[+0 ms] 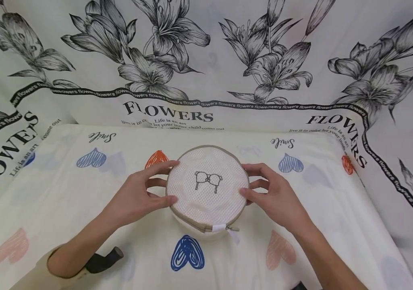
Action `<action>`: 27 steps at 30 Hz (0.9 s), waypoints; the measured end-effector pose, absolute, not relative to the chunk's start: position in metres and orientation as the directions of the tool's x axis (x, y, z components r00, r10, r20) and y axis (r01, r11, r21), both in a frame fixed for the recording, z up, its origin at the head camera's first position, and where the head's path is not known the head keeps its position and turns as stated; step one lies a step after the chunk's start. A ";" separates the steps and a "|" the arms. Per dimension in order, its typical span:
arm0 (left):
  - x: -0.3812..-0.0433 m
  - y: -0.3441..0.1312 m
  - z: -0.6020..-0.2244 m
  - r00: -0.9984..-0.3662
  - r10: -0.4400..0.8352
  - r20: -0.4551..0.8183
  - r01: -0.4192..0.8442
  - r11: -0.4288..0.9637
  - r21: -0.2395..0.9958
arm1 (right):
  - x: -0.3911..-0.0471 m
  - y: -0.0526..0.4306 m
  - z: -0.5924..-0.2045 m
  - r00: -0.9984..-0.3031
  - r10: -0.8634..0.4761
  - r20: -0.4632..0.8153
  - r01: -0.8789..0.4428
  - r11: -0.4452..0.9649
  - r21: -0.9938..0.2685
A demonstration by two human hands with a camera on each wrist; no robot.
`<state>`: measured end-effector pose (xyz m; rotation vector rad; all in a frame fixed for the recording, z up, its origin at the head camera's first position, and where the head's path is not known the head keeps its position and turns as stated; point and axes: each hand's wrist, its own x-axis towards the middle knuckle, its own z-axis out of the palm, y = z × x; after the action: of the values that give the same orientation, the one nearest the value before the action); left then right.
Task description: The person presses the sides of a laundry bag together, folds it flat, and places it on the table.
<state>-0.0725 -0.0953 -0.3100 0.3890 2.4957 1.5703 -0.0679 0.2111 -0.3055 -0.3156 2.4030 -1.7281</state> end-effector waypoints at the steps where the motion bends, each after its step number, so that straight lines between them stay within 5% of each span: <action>1: -0.073 -0.095 -0.310 -0.952 0.306 -0.005 0.128 0.414 0.901 | -0.068 0.211 -0.306 -0.963 -0.268 -0.009 -0.075 0.302 -0.950; 27: -0.079 -0.094 -0.318 -0.959 0.282 -0.027 0.102 0.433 0.896 | -0.064 0.212 -0.321 -0.963 -0.261 -0.071 -0.011 0.300 -0.954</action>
<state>-0.0790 -0.0942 -0.3181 0.3390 2.5087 1.5499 -0.0636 0.2123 -0.3209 -0.2510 2.3529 -1.7240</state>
